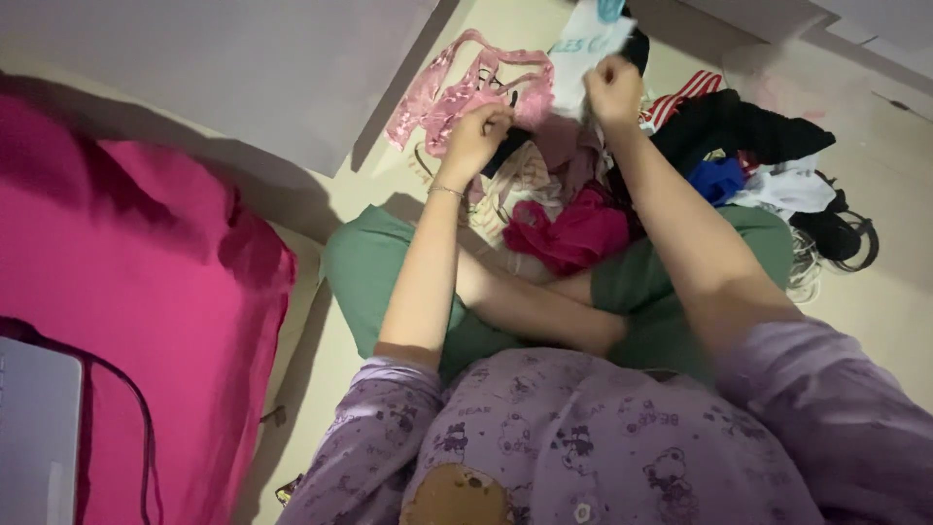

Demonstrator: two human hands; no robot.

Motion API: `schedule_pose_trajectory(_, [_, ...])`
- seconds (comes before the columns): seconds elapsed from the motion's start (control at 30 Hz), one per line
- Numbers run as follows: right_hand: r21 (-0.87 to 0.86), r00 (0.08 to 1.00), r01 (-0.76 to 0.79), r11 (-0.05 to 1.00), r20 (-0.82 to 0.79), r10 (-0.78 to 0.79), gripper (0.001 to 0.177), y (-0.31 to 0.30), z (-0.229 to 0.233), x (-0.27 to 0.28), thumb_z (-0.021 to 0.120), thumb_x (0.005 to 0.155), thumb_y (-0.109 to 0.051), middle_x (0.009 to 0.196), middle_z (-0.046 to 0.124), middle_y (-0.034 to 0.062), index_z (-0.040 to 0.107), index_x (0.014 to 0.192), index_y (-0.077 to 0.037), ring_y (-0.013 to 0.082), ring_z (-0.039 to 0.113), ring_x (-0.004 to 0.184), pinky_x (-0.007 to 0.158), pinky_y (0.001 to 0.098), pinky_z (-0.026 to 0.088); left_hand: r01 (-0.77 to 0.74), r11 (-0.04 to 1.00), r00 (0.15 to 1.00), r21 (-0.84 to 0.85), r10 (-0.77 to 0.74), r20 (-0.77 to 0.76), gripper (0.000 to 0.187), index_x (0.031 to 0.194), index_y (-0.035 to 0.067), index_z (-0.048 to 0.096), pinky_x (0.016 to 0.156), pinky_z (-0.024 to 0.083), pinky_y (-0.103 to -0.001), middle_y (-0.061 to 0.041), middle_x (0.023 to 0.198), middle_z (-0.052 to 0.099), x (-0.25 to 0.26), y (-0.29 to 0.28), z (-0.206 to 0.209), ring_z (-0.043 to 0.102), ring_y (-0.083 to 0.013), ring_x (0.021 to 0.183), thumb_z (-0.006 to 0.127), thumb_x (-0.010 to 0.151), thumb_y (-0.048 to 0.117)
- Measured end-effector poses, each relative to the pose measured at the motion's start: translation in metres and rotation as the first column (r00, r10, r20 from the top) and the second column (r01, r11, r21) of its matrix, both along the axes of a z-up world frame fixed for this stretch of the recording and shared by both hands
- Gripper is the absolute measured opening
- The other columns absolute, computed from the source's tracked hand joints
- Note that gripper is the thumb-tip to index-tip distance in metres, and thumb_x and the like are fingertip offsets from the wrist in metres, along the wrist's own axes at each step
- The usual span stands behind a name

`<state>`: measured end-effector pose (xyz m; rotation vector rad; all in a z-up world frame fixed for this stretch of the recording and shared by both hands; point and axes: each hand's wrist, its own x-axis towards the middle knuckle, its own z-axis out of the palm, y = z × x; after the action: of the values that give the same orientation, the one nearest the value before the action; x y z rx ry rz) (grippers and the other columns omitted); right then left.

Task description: Organizing and sorting various clothing items from a pile on the floor into a white drawer.

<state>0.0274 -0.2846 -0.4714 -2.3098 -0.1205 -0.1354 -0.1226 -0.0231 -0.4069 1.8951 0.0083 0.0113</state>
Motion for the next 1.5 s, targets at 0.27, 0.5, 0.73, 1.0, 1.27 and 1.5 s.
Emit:
schedule_pose_trajectory(0.27, [-0.012,0.663,-0.569,0.822,0.586,0.467,0.011,0.075,0.173,-0.127,0.065,0.080,0.006,0.124,0.058,0.0249,0.059,0.089,0.005,0.0396,0.062,0.108,0.080,0.0440,0.057,0.066,0.763,0.973,-0.643,-0.192,-0.128,0.106,0.158,0.017,0.032,0.117,0.037,-0.067,-0.020,0.164,0.037,-0.016,-0.008,0.070,0.043,-0.0451,0.145,0.062,0.079,0.080])
schedule_pose_trajectory(0.5, [-0.130,0.686,-0.655,0.744,0.312,0.658,0.014,0.097,0.182,-0.167,0.065,0.099,-0.016,0.146,0.049,0.0231,0.064,0.089,-0.005,0.0431,0.042,0.140,0.108,0.0563,0.033,-0.234,0.385,0.960,-0.893,-0.056,-0.276,0.103,0.161,0.010,0.014,0.128,0.011,-0.046,-0.016,0.168,0.016,-0.022,-0.007,0.085,0.011,-0.0290,0.156,0.050,0.083,0.067])
schedule_pose_trajectory(0.73, [-0.105,0.777,-0.477,0.873,0.414,0.475,0.037,0.073,0.173,-0.140,0.069,0.095,-0.010,0.143,0.043,0.0302,0.063,0.131,-0.002,0.0490,0.044,0.135,0.110,0.0649,0.037,-0.128,0.399,0.982,-0.908,-0.075,-0.171,0.052,0.132,0.011,0.062,0.094,0.056,-0.049,-0.008,0.117,0.073,-0.007,-0.003,0.047,0.067,-0.0267,0.101,0.072,0.092,0.042])
schedule_pose_trajectory(1.0, [0.316,0.964,-0.188,0.930,-0.123,0.237,0.045,0.042,0.166,-0.121,0.067,0.099,-0.021,0.136,0.058,0.0114,0.055,0.140,-0.011,0.0229,0.056,0.124,0.104,0.0357,0.044,-0.050,0.450,0.980,-0.892,-0.150,-0.131,0.036,0.119,0.012,0.067,0.085,0.055,-0.035,-0.003,0.109,0.074,-0.006,0.003,0.044,0.069,-0.0172,0.095,0.074,0.093,0.035])
schedule_pose_trajectory(1.27, [0.747,0.908,0.052,0.663,-0.312,0.279,0.047,0.042,0.152,-0.128,0.082,0.091,-0.010,0.103,0.077,0.0038,0.061,0.133,-0.010,0.0143,0.077,0.086,0.076,0.0279,0.065,-0.229,0.488,0.973,-0.842,0.081,-0.218,0.024,0.105,0.009,0.073,0.065,0.062,-0.027,-0.001,0.082,0.073,-0.029,0.000,0.095,0.072,-0.0106,0.068,0.075,0.095,0.030])
schedule_pose_trajectory(1.5, [0.889,0.835,-0.048,0.455,-0.214,0.507,0.082,0.012,0.206,-0.117,0.075,0.089,-0.004,0.148,0.057,0.0155,0.038,0.161,-0.013,0.0280,0.070,0.123,0.098,0.0431,0.063,-0.330,0.501,0.923,-0.800,0.350,-0.161,0.021,0.101,0.011,0.068,0.075,0.063,-0.029,-0.002,0.088,0.071,0.008,0.011,0.020,0.073,-0.0115,0.077,0.069,0.099,0.032])
